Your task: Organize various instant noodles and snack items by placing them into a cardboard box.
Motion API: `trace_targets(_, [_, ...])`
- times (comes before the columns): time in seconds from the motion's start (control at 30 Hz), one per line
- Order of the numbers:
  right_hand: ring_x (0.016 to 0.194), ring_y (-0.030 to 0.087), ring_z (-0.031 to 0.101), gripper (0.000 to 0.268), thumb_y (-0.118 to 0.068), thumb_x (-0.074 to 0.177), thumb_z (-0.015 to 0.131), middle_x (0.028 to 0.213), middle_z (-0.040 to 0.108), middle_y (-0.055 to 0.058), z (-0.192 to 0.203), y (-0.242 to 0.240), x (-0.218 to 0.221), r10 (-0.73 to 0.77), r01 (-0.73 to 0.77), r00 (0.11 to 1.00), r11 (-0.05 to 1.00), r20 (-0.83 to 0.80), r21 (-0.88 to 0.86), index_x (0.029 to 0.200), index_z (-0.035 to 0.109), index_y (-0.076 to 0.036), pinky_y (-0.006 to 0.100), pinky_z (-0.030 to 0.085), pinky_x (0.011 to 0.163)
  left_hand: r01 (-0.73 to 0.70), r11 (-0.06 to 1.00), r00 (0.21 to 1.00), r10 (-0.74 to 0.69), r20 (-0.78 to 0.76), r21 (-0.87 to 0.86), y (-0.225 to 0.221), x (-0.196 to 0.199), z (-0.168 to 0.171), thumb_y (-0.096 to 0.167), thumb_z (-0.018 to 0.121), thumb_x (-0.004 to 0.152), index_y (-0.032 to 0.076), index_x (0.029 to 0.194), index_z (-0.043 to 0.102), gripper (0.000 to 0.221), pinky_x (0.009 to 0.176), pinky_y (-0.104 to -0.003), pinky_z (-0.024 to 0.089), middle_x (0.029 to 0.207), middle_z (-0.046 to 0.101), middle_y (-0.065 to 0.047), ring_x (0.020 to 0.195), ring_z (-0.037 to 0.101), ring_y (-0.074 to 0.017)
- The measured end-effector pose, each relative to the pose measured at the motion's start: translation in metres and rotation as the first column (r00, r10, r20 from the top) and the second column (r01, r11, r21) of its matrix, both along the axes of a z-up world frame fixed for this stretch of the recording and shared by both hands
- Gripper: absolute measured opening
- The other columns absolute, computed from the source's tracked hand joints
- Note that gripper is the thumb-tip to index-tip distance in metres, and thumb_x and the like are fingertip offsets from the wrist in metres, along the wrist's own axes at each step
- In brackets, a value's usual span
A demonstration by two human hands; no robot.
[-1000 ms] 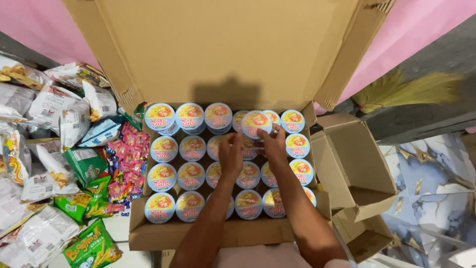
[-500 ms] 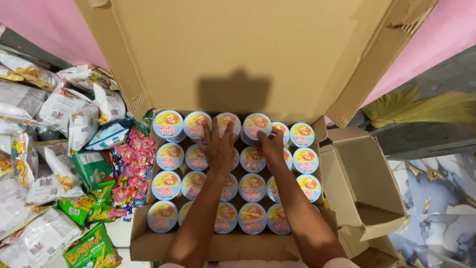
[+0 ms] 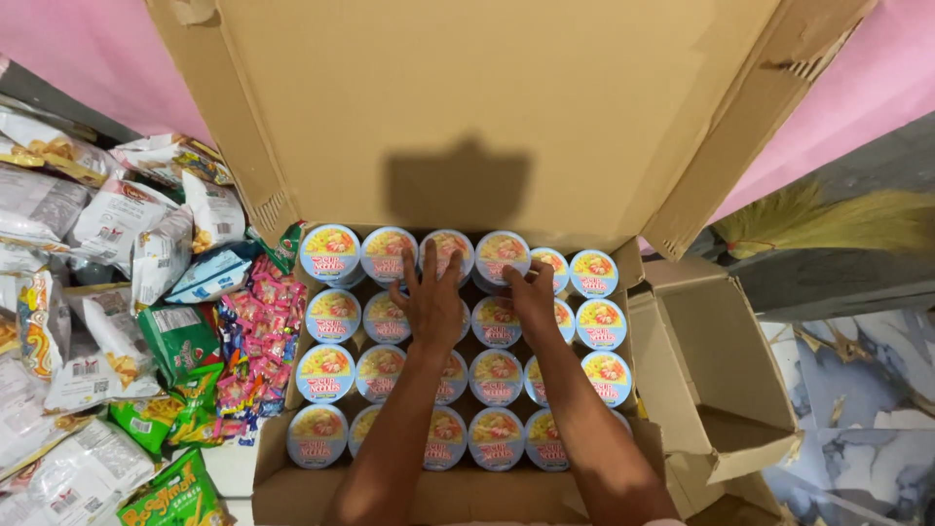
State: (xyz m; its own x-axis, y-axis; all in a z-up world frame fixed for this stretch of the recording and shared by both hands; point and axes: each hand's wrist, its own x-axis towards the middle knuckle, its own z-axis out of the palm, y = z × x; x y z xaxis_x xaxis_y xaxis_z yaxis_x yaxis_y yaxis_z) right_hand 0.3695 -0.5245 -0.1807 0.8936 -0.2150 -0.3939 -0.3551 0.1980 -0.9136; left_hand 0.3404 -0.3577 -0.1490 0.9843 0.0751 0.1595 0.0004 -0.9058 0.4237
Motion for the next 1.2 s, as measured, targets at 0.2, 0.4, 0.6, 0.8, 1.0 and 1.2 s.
trace_targets(0.2, [0.08,0.03,0.069,0.047,-0.024,0.092,0.069,0.116,0.063,0.021,0.001,0.001,0.0,0.002,-0.006,0.998,0.998,-0.058,-0.062,0.127,0.043,-0.006,0.036,0.057,0.059,0.003,1.0,0.999,-0.001,0.048,-0.03,0.0,0.002,-0.009,0.011,0.058,0.097,0.024,0.14,0.061,0.045,0.105,-0.073,0.02,0.162,0.033,-0.014,0.152,0.018,-0.0409])
trace_targets(0.4, [0.093,0.02,0.061,0.05,-0.019,0.09,0.077,0.126,0.048,0.018,0.015,0.012,-0.03,-0.243,0.323,0.943,0.83,0.226,-0.455,0.128,0.049,-0.005,0.034,0.061,0.059,-0.022,0.988,0.926,0.078,0.37,-0.154,0.002,-0.009,-0.001,0.019,0.06,0.101,0.016,0.138,0.064,0.037,0.1,-0.064,0.026,0.15,0.05,-0.016,0.144,0.039,-0.0387])
trace_targets(0.6, [0.07,0.014,0.057,0.039,-0.007,0.088,0.07,0.11,0.053,0.009,0.031,0.043,-0.055,-0.158,0.28,0.903,0.921,0.399,-0.27,0.121,0.048,-0.006,0.028,0.048,0.059,0.001,0.956,0.913,0.119,0.39,-0.294,0.013,-0.03,0.021,0.024,0.061,0.102,0.01,0.088,0.062,0.02,0.082,-0.053,0.031,0.095,0.061,-0.009,0.1,0.054,-0.0329])
trace_targets(0.8, [0.075,0.008,0.056,0.02,-0.001,0.089,0.07,0.094,0.061,0.003,0.013,0.069,-0.06,0.045,0.13,0.885,0.932,0.464,-0.339,0.105,0.058,-0.004,0.024,0.05,0.066,0.015,0.933,0.926,0.123,0.357,-0.36,0.029,-0.058,0.022,0.025,0.061,0.103,0.008,0.072,0.057,0.036,0.081,-0.051,0.031,0.077,0.06,-0.008,0.088,0.057,-0.0306])
trace_targets(1.0, [0.064,0.006,0.052,0.011,-0.006,0.092,0.066,0.08,0.059,-0.001,0.044,0.112,-0.082,0.164,-0.107,0.918,0.979,0.361,-0.171,0.098,0.058,-0.004,0.024,0.044,0.052,0.015,0.908,0.903,0.168,0.396,-0.419,0.072,-0.088,0.038,0.023,0.062,0.099,0.006,0.067,0.055,0.037,0.071,-0.051,0.034,0.072,0.06,-0.01,0.077,0.058,-0.033])
trace_targets(1.2, [0.062,0.006,0.054,0.011,-0.006,0.092,0.067,0.081,0.06,0.0,0.057,0.17,-0.1,0.371,-0.312,0.828,0.928,0.42,-0.205,0.1,0.06,-0.004,0.025,0.047,0.05,0.007,0.888,0.811,0.265,0.522,-0.46,0.13,-0.127,0.051,0.019,0.06,0.101,0.003,0.068,0.052,0.038,0.066,-0.051,0.039,0.07,0.057,-0.014,0.071,0.055,-0.0356])
